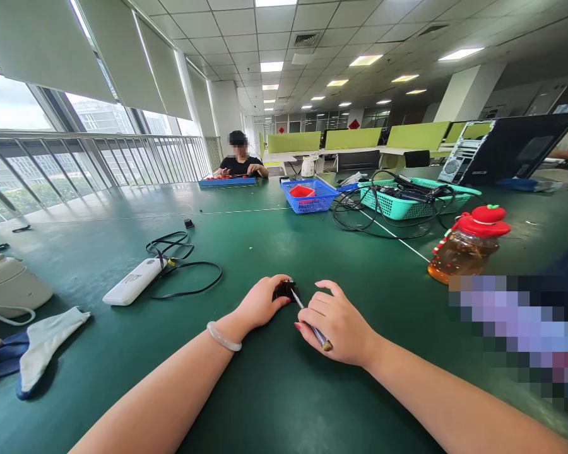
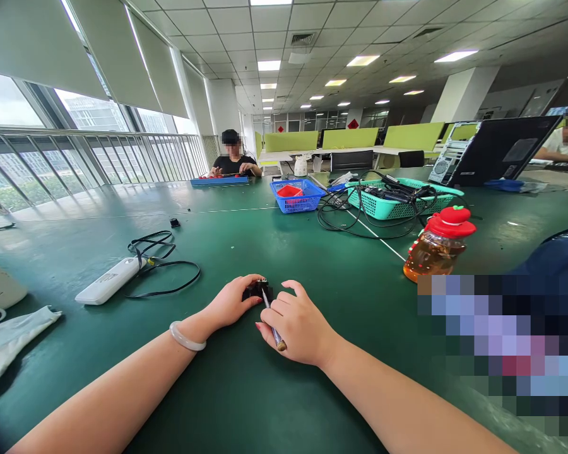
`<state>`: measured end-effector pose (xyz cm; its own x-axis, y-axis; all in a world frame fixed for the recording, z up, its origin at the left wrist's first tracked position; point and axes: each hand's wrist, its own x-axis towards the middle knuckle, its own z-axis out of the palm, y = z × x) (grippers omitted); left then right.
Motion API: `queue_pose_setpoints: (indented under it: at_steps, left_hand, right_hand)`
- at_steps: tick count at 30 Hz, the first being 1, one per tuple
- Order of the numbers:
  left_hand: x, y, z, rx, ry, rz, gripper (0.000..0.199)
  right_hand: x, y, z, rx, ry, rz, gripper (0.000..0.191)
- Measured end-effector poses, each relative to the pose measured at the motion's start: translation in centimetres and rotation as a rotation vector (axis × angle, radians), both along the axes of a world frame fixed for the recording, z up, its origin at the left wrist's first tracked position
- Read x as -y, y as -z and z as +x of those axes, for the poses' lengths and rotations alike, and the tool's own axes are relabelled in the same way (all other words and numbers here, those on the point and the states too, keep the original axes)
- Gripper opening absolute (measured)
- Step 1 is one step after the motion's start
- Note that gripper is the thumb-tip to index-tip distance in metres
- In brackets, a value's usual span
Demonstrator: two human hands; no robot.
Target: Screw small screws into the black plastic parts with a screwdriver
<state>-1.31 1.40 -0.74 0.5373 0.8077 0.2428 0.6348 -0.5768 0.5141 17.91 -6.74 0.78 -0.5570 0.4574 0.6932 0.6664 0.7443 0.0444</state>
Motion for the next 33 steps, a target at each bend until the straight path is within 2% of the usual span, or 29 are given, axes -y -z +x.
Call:
queue_pose_setpoints:
  at_steps: [17, 21, 27, 30, 33]
  left_hand:
    - [-0.2, 0.2, 0.0, 0.003, -0.005, -0.018, 0.044]
    - [-0.2, 0.0, -0.1, 0.000, 0.074, 0.006, 0.042]
    - [-0.1, -0.4, -0.1, -0.034, 0.094, 0.019, 0.037]
    - [0.1, -0.5, -0.1, -0.043, 0.099, 0.015, 0.037]
    - [0.4, -0.8, 0.0, -0.046, 0.134, 0.004, 0.036]
  right_hand:
    - [-0.7, 0.4, 0.4, -0.064, 0.133, -0.069, 0.017]
    - [-1.3, 0.4, 0.8, -0.231, 0.149, -0.255, 0.021]
    - [-2.0, 0.5, 1.8, -0.684, 0.230, -0.560, 0.043]
    - [-1.8, 0.4, 1.9, -0.799, 0.168, -0.620, 0.045]
    - [-1.5, 0.3, 1.6, -0.784, 0.080, -0.677, 0.044]
